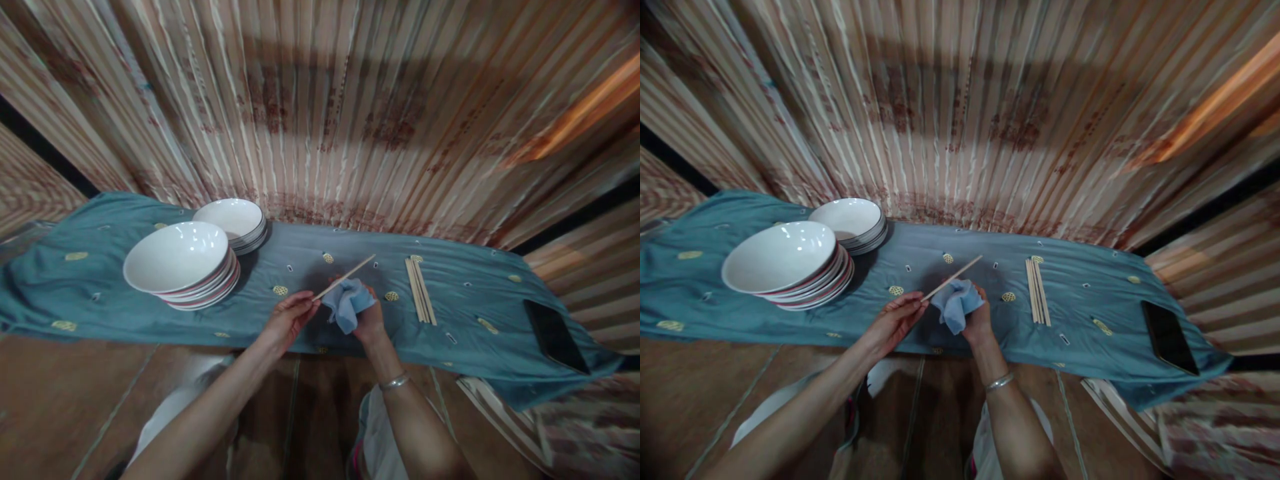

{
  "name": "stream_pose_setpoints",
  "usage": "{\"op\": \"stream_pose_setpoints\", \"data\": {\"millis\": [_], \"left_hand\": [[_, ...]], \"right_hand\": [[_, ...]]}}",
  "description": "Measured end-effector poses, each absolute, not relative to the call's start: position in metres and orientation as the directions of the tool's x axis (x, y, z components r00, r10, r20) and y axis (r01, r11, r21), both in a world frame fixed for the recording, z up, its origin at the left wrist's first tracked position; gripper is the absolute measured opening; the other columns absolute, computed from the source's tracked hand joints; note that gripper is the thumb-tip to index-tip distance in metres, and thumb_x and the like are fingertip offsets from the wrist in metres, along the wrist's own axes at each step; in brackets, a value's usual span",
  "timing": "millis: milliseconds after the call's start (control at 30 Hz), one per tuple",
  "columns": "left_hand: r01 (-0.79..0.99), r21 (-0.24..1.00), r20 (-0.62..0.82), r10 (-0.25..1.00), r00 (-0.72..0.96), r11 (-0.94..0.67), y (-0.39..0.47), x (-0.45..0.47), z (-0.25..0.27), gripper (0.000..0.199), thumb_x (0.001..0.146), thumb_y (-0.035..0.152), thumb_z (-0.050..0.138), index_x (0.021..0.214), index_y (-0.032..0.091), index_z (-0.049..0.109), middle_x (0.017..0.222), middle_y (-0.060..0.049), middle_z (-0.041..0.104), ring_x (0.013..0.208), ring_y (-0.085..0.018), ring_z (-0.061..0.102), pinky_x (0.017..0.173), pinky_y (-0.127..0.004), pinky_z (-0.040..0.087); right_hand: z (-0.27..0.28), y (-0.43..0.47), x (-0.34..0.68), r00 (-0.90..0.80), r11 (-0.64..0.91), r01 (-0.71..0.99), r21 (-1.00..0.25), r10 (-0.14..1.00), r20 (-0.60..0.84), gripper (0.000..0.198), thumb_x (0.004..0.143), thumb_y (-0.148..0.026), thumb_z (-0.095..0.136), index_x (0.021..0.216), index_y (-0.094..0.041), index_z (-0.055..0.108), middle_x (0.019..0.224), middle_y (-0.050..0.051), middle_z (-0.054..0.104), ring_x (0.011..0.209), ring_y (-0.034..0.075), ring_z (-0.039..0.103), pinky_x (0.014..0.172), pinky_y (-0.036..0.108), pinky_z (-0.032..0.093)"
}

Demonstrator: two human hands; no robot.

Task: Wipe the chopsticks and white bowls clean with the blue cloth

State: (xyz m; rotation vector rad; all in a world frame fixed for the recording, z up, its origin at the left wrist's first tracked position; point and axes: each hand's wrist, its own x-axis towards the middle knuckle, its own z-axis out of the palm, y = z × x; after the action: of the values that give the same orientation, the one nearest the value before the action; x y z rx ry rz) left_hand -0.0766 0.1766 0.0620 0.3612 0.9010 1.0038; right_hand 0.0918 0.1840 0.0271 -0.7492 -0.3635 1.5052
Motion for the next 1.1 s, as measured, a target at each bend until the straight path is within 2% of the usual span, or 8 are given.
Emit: {"op": "stream_pose_setpoints", "data": {"millis": [133,267,333,467,633,767,867,1100], "left_hand": [[-0.575,0.623,-0.461,0.843,0.279,0.531,0.174,-0.07,0.061,0.017,0.071,-0.005,0.061,0.073,0.01,0.069,0.071,-0.006,0.072,0.068,-0.011,0.069,0.071,-0.018,0.056],[-0.581,0.632,-0.441,0.855,0.274,0.512,0.178,-0.069,0.063,0.015,0.072,-0.003,0.062,0.076,0.011,0.068,0.074,-0.006,0.072,0.069,-0.012,0.069,0.072,-0.019,0.055],[-0.583,0.644,-0.438,0.864,0.25,0.495,0.181,-0.071,0.066,0.015,0.072,-0.002,0.062,0.076,0.011,0.068,0.075,-0.007,0.073,0.072,-0.012,0.07,0.072,-0.019,0.055],[-0.584,0.672,-0.394,0.888,0.238,0.455,0.182,-0.072,0.072,0.014,0.072,0.0,0.063,0.077,0.012,0.067,0.077,-0.006,0.073,0.079,-0.015,0.07,0.073,-0.021,0.055],[-0.591,0.666,-0.356,0.89,0.284,0.455,0.18,-0.069,0.071,0.013,0.068,0.003,0.068,0.078,0.012,0.067,0.081,-0.005,0.073,0.085,-0.017,0.07,0.079,-0.025,0.054],[-0.608,0.661,-0.351,0.897,0.268,0.44,0.184,-0.067,0.064,0.015,0.066,0.005,0.072,0.078,0.012,0.066,0.083,-0.007,0.073,0.087,-0.018,0.069,0.084,-0.027,0.052],[-0.614,0.657,-0.359,0.898,0.255,0.437,0.188,-0.066,0.06,0.017,0.065,0.006,0.073,0.078,0.011,0.066,0.082,-0.007,0.073,0.085,-0.017,0.069,0.084,-0.027,0.052],[-0.629,0.659,-0.348,0.908,0.231,0.413,0.193,-0.06,0.053,0.017,0.062,0.006,0.074,0.076,0.012,0.065,0.08,-0.006,0.073,0.085,-0.016,0.068,0.084,-0.026,0.051]], "right_hand": [[0.022,0.189,0.091,0.005,-0.162,-0.836,-0.524,0.953,-0.302,0.023,0.076,-0.029,0.041,0.077,-0.021,0.062,0.075,0.002,0.07,0.078,0.019,0.066,0.083,0.035,0.053],[0.02,0.191,0.091,0.027,-0.133,-0.862,-0.49,0.952,-0.305,0.022,0.075,-0.025,0.038,0.076,-0.021,0.06,0.074,0.002,0.07,0.077,0.018,0.066,0.085,0.033,0.051],[0.02,0.191,0.091,0.027,-0.143,-0.866,-0.48,0.943,-0.331,0.02,0.075,-0.025,0.038,0.073,-0.022,0.058,0.07,0.001,0.068,0.071,0.017,0.065,0.083,0.033,0.052],[0.021,0.189,0.09,0.033,-0.167,-0.86,-0.481,0.924,-0.381,0.019,0.076,-0.023,0.038,0.07,-0.023,0.056,0.063,-0.003,0.066,0.06,0.015,0.063,0.078,0.031,0.054],[0.025,0.188,0.087,0.004,-0.166,-0.856,-0.489,0.945,-0.326,0.025,0.076,-0.027,0.038,0.078,-0.021,0.062,0.078,0.001,0.071,0.075,0.018,0.067,0.084,0.034,0.053],[0.021,0.187,0.087,0.005,-0.161,-0.858,-0.488,0.947,-0.321,0.02,0.076,-0.027,0.043,0.076,-0.021,0.063,0.077,0.0,0.072,0.072,0.017,0.067,0.084,0.034,0.054],[0.017,0.185,0.088,0.009,-0.15,-0.86,-0.488,0.951,-0.309,0.018,0.078,-0.028,0.049,0.082,-0.021,0.065,0.081,0.0,0.073,0.076,0.017,0.068,0.084,0.034,0.054],[0.021,0.185,0.085,-0.02,-0.18,-0.837,-0.517,0.954,-0.3,0.01,0.074,-0.021,0.056,0.078,-0.022,0.065,0.076,-0.001,0.072,0.075,0.016,0.068,0.076,0.031,0.057]]}}
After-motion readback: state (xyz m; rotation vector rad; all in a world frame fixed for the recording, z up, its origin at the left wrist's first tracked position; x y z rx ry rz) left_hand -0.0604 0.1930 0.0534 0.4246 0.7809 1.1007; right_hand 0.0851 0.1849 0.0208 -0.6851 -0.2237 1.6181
